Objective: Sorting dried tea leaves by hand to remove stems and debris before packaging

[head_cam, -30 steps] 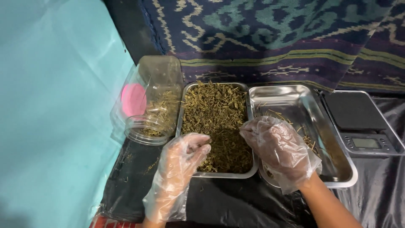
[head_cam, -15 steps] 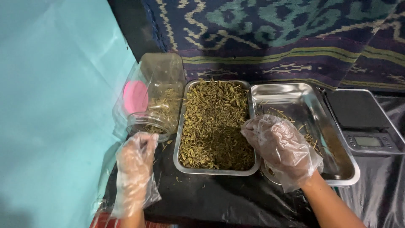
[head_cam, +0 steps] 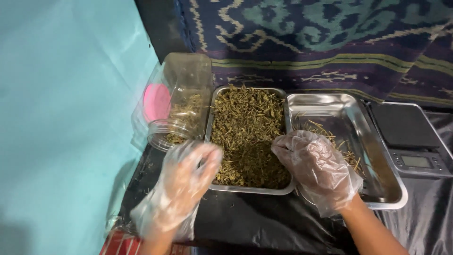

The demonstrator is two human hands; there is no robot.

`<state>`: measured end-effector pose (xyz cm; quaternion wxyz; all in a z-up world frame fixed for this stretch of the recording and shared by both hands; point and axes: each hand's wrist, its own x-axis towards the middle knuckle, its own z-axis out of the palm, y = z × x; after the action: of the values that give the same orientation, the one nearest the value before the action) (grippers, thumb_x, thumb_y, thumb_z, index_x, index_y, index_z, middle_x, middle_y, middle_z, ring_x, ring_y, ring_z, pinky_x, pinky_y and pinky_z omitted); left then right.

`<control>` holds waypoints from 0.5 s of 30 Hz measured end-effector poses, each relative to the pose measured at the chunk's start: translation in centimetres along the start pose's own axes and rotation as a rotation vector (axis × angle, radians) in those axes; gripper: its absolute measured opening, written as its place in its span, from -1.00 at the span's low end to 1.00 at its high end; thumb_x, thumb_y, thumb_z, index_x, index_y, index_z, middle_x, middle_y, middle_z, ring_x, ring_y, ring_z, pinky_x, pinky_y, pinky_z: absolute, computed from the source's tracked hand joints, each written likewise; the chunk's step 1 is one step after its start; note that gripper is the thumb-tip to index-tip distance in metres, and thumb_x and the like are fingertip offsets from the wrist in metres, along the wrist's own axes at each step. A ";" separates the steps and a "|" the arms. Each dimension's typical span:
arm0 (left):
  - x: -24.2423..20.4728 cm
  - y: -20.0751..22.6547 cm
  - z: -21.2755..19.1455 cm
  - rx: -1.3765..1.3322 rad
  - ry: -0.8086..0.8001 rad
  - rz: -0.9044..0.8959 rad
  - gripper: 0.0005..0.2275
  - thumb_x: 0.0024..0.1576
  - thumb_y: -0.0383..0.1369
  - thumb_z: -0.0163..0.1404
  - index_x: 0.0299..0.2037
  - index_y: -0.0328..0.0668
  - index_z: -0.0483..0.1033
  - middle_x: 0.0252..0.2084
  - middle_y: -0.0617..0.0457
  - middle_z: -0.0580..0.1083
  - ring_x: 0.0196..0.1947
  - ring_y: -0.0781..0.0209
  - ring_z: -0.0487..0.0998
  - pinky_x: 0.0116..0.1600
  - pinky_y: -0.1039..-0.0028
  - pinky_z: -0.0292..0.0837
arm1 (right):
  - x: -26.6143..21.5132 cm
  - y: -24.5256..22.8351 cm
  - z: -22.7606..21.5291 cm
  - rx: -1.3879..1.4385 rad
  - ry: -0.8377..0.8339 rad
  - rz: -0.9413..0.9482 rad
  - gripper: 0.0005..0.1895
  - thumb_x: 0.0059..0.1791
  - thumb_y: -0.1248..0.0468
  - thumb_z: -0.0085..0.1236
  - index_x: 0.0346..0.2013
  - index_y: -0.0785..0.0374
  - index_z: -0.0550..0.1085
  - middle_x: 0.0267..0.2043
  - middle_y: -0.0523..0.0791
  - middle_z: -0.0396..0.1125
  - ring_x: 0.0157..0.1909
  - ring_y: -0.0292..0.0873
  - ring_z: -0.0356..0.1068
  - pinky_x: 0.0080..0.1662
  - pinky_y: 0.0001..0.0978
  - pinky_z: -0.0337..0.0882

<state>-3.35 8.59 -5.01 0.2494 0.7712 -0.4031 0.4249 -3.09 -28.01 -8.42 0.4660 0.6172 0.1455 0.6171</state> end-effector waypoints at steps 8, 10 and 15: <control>6.7 -2.2 7.4 0.018 -0.091 0.023 -0.94 0.44 -0.29 0.16 -0.04 0.00 0.61 -0.28 0.04 0.56 -0.36 0.12 0.67 -0.19 0.30 0.77 | 3.8 -0.4 -1.5 1.469 -0.196 0.447 -0.61 0.12 0.25 0.35 0.24 0.25 0.56 0.22 0.03 0.58 0.28 0.02 0.65 0.29 -0.08 0.68; 6.7 -2.2 7.5 0.013 -0.057 -0.031 -0.88 0.40 -0.24 0.19 0.01 -0.03 0.61 -0.24 -0.03 0.58 -0.31 0.01 0.68 -0.19 0.19 0.76 | 5.2 -0.2 -1.5 1.703 -0.232 0.513 -0.62 0.08 0.29 0.43 0.18 0.23 0.61 0.18 0.02 0.60 0.25 0.02 0.67 0.27 -0.09 0.69; 4.4 -1.2 5.4 0.019 0.026 -0.306 -0.56 0.27 -0.05 0.30 0.19 -0.16 0.60 -0.12 -0.30 0.64 -0.13 -0.43 0.72 -0.17 -0.23 0.74 | 7.1 -0.9 -2.4 2.793 -0.594 1.358 -0.64 0.15 0.11 0.27 0.17 0.24 0.59 0.14 0.05 0.60 0.16 0.09 0.68 0.35 0.06 0.60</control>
<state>1.45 3.50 -4.09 0.3091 0.8204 -0.2734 0.3958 -3.47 -21.29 -5.10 0.7875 -0.5838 -0.1911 0.0506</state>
